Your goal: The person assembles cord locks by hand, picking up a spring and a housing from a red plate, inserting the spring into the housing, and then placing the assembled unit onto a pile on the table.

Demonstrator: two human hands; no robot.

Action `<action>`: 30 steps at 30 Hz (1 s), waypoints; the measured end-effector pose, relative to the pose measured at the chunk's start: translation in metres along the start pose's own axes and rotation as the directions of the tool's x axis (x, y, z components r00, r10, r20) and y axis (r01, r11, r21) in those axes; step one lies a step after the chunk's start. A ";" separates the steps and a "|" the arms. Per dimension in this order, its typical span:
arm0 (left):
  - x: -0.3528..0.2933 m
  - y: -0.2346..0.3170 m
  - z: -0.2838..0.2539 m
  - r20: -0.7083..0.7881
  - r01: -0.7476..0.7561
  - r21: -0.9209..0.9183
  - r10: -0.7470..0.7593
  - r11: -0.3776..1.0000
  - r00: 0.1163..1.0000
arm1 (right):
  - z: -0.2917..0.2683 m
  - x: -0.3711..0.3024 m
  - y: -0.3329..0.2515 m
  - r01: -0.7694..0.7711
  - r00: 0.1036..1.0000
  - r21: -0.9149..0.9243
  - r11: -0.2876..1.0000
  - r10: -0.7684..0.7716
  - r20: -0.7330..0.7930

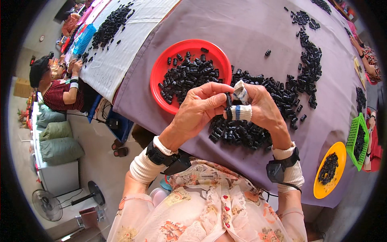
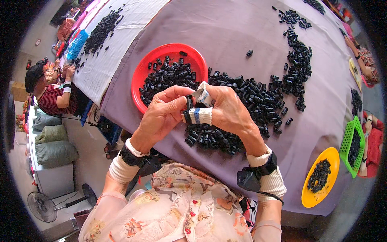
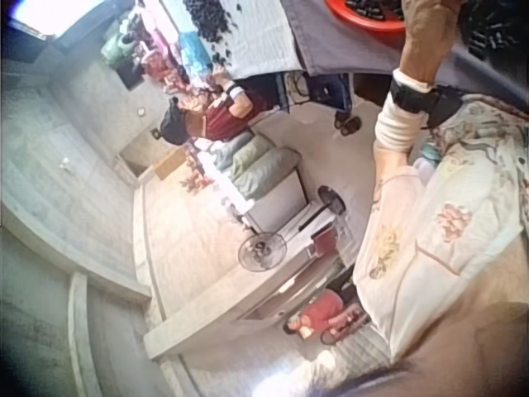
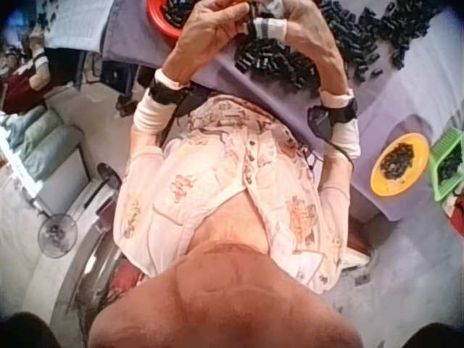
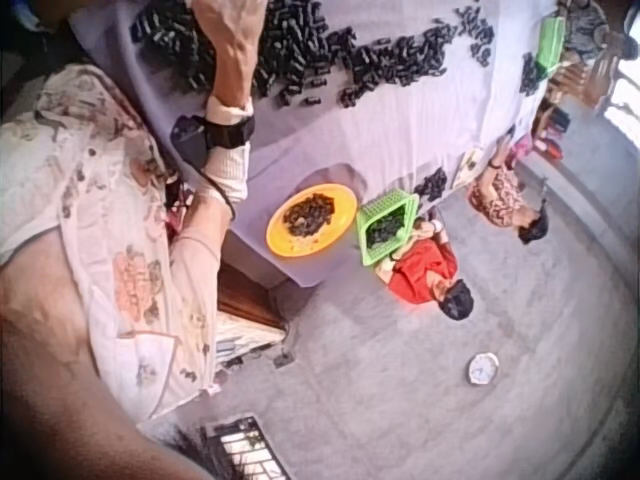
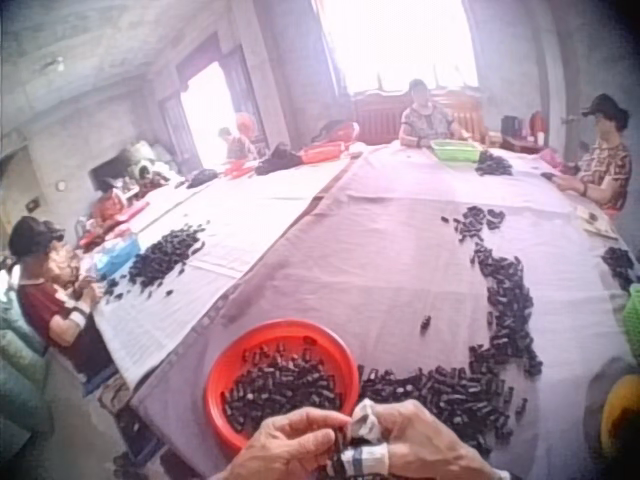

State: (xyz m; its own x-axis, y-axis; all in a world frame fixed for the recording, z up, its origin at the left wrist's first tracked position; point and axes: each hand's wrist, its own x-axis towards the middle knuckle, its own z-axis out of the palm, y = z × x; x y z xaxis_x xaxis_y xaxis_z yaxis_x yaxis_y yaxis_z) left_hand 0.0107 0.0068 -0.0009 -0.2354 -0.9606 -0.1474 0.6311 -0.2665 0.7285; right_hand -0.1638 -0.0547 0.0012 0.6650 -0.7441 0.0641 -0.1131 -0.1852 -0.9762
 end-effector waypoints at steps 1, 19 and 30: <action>0.000 0.000 -0.001 0.007 0.001 0.001 -0.001 1.000 1.000 | 0.000 0.000 0.000 -0.005 1.000 0.014 1.000 0.005 0.008; 0.001 0.000 0.002 -0.017 0.004 0.066 -0.003 0.998 1.000 | -0.006 0.003 -0.006 0.020 0.995 -0.167 0.986 -0.004 0.099; 0.000 0.000 -0.003 0.007 -0.009 0.083 0.009 0.997 1.000 | -0.005 0.004 -0.006 0.028 0.992 -0.194 0.981 -0.003 0.126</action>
State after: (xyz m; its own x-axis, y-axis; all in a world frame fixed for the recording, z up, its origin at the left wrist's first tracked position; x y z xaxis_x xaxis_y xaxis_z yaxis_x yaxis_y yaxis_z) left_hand 0.0132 0.0065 -0.0033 -0.2349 -0.9624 -0.1366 0.5700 -0.2503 0.7826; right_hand -0.1638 -0.0594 0.0083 0.7530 -0.6567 0.0409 -0.2355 -0.3270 -0.9152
